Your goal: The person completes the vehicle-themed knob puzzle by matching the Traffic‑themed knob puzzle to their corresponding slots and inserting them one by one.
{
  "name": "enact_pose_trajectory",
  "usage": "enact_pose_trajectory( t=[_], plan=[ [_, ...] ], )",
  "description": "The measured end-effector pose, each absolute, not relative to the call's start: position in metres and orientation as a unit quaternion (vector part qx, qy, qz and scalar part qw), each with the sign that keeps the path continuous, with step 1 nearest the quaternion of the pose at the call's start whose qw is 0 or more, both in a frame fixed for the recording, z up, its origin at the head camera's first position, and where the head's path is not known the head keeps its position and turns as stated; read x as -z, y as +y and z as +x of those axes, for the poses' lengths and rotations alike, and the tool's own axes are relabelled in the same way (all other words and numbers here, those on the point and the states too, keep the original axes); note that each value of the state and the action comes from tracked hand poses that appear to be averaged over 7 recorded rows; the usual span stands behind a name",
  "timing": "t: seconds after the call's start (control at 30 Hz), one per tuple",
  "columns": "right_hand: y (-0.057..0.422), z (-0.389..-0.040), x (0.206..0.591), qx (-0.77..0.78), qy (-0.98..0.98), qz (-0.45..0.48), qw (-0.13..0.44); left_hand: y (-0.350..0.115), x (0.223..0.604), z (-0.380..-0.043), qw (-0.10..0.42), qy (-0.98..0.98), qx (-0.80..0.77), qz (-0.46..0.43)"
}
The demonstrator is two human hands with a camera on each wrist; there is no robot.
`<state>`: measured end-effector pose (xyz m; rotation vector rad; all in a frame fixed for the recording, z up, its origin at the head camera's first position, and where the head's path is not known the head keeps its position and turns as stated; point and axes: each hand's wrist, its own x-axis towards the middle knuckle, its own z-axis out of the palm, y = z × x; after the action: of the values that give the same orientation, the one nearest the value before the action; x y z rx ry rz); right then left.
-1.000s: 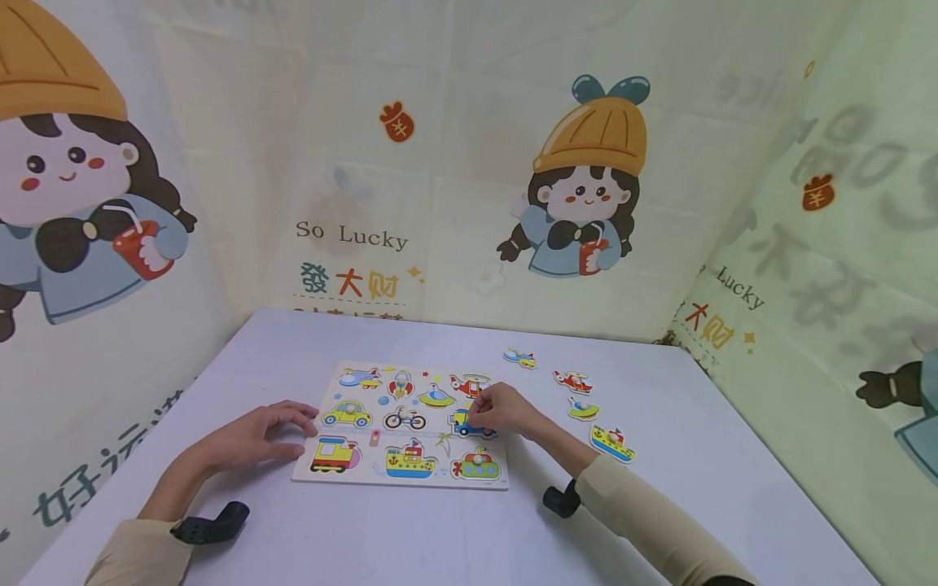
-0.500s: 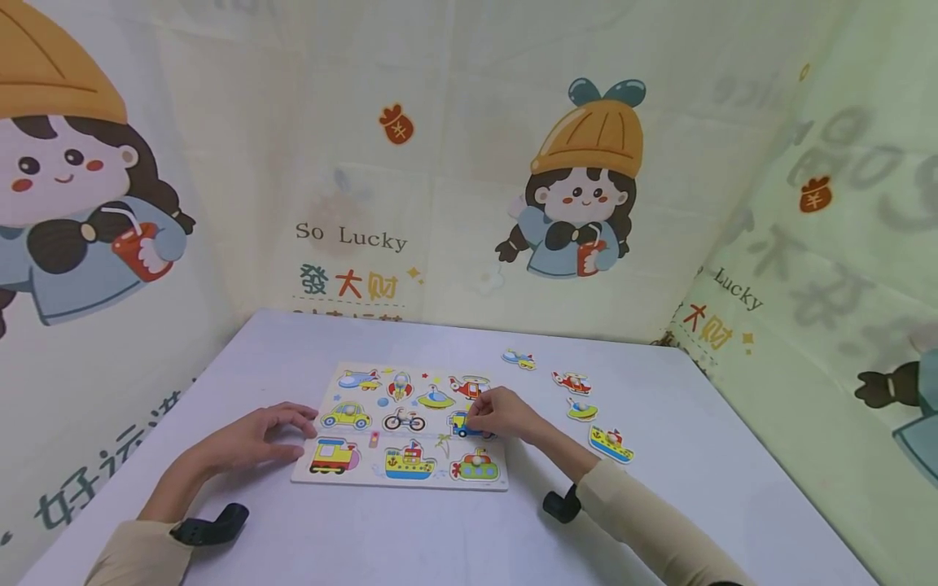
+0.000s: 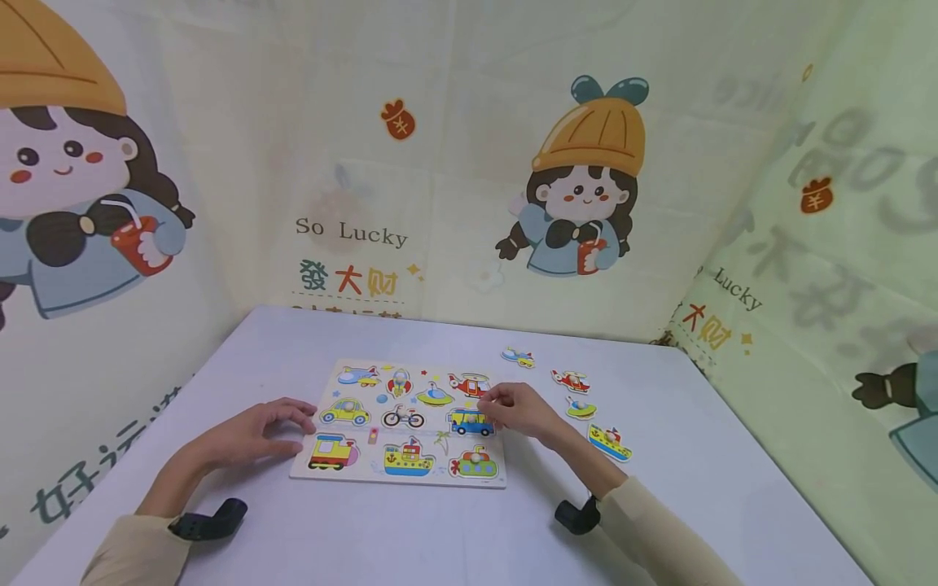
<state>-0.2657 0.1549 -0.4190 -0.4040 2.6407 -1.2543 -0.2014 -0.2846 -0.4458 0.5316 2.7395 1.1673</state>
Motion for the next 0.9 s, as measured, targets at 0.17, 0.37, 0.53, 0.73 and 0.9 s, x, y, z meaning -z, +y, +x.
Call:
enact_pose_trajectory(
  t=[0.17,0.37,0.53,0.73,0.9],
  plan=[
    [0.163,-0.256,0.416,0.439,0.883,-0.133,0.097,-0.285,0.445,-0.201,0.058,0.905,-0.384,0.174],
    [0.173,-0.245,0.409,0.453,0.877,-0.136,0.088,-0.285,0.444,-0.200,0.056,0.906,-0.381,0.175],
    [0.180,-0.240,0.407,0.455,0.878,-0.130,0.076,-0.286,0.444,-0.200,0.057,0.906,-0.381,0.176],
    [0.192,-0.237,0.404,0.462,0.877,-0.115,0.068,-0.286,0.443,-0.200,0.055,0.907,-0.377,0.180],
    [0.207,-0.236,0.403,0.476,0.872,-0.092,0.060,-0.285,0.442,-0.200,0.058,0.906,-0.379,0.178]
  ],
)
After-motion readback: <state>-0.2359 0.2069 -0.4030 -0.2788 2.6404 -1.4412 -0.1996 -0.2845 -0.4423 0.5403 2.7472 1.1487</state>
